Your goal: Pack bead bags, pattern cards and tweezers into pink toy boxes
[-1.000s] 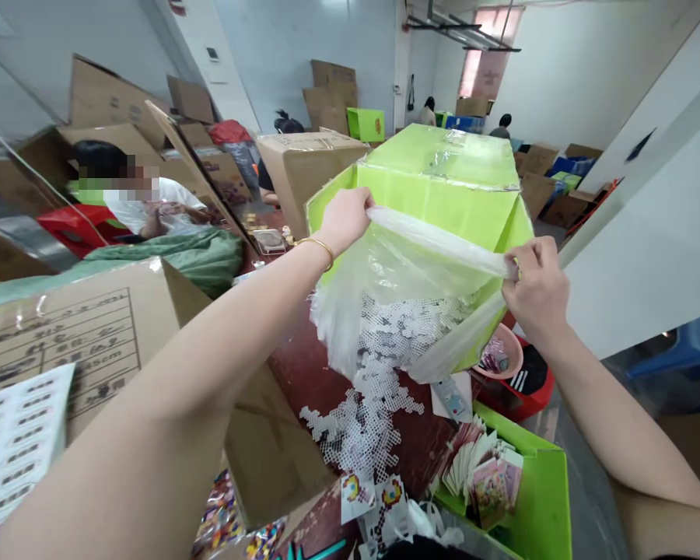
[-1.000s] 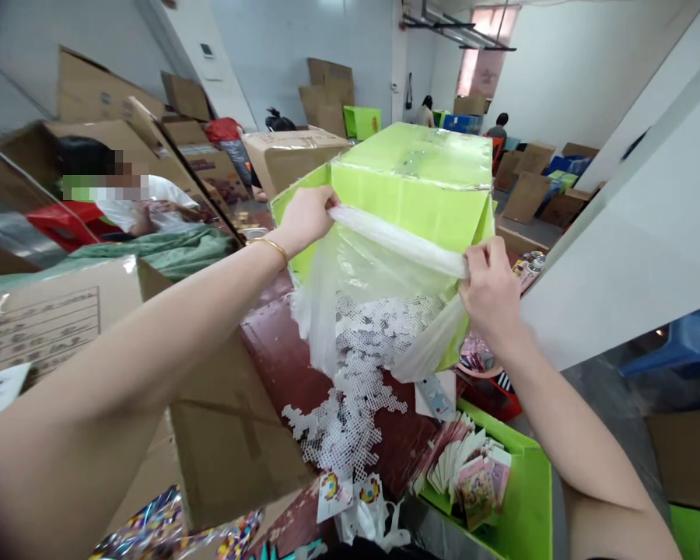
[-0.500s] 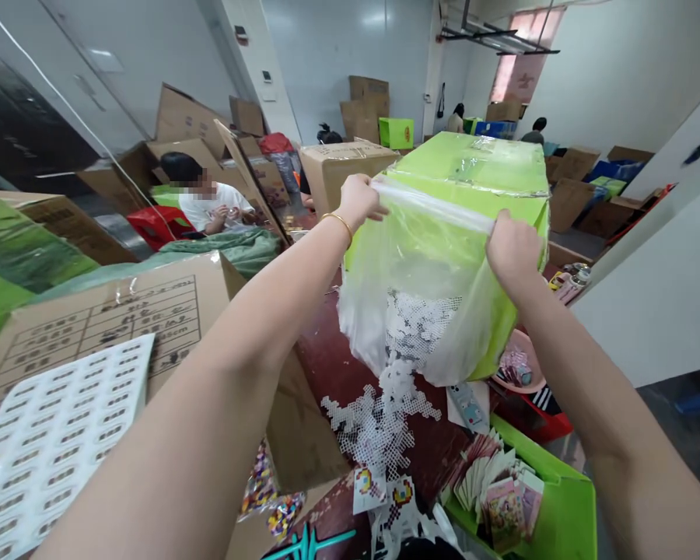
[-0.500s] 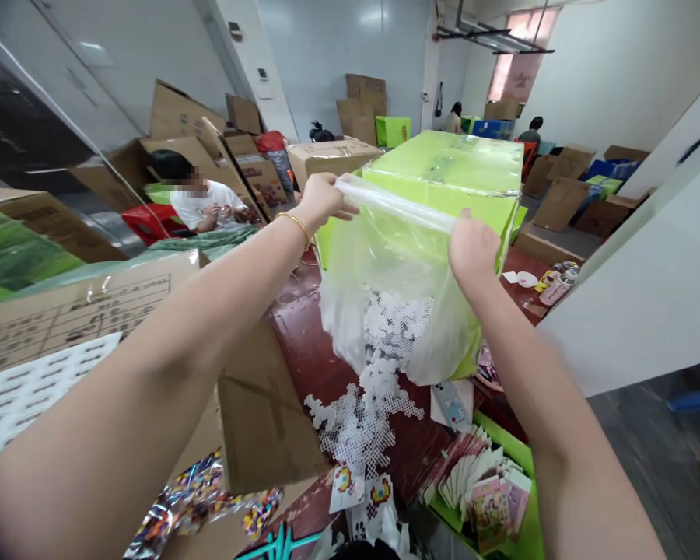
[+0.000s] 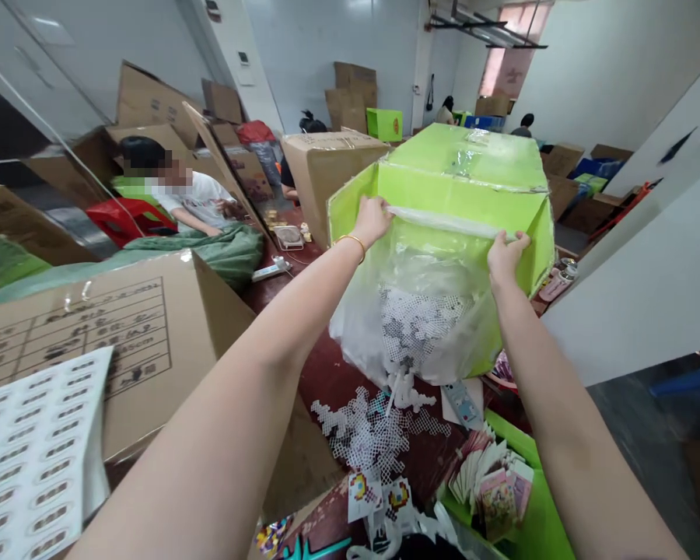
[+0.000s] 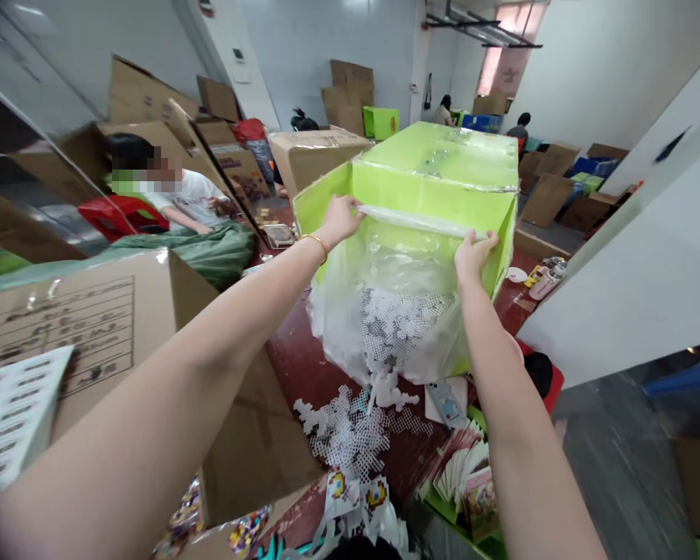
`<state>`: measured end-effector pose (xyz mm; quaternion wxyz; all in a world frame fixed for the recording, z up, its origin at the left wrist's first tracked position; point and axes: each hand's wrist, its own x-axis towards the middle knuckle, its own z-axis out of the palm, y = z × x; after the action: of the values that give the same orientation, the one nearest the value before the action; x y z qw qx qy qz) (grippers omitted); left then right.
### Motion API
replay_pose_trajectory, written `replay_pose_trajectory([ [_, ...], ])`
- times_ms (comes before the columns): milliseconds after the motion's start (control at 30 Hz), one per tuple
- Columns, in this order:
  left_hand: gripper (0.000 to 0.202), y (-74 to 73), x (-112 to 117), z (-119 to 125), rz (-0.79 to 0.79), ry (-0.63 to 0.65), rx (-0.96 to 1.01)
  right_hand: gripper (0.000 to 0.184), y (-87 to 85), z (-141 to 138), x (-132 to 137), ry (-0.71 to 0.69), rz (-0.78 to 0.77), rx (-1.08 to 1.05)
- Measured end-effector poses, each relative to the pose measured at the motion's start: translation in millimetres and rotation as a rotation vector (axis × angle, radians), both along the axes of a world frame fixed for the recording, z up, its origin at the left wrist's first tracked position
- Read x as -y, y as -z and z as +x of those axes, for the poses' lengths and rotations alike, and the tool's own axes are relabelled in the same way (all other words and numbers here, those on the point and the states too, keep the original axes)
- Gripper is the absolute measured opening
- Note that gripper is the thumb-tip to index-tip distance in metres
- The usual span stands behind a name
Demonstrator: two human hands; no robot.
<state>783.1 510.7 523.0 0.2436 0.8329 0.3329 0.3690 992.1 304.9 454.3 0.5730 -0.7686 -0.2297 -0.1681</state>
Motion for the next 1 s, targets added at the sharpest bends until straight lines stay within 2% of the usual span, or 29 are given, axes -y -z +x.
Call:
replay_pose_trajectory([
  [100, 0.025, 24.2, -5, 10, -0.065, 0.011, 0.082, 0.053, 5.3, -6, -3, 0.136, 0.068, -0.123],
  [233, 0.014, 40.1, -17, 17, -0.102, 0.007, 0.214, 0.064, 15.0, -14, 3, 0.137, 0.048, -0.057],
  [333, 0.011, 45.1, -21, 18, -0.075, 0.019, 0.280, 0.075, 24.2, -39, 19, 0.047, -0.028, 0.140],
  [433, 0.012, 47.8, -21, 19, -0.069, 0.028, 0.329, 0.077, 26.7, -80, 45, -0.093, -0.146, 0.430],
  [567, 0.019, 45.9, -25, 24, -0.093, 0.027, 0.353, 0.074, 18.5, -117, 79, -0.126, -0.277, 0.628],
  [733, 0.023, 29.3, -34, 34, -0.066, -0.017, 0.458, 0.075, 15.2, -129, 105, -0.171, -0.470, 0.716],
  [900, 0.023, 11.9, -17, 38, -0.035, 0.084, 0.480, 0.079, 20.9, -136, 133, -0.118, -0.466, 0.753],
  [1000, 0.023, 9.5, -5, 42, -0.039, 0.174, 0.471, 0.080, 12.9, -133, 144, -0.105, -0.427, 0.770],
])
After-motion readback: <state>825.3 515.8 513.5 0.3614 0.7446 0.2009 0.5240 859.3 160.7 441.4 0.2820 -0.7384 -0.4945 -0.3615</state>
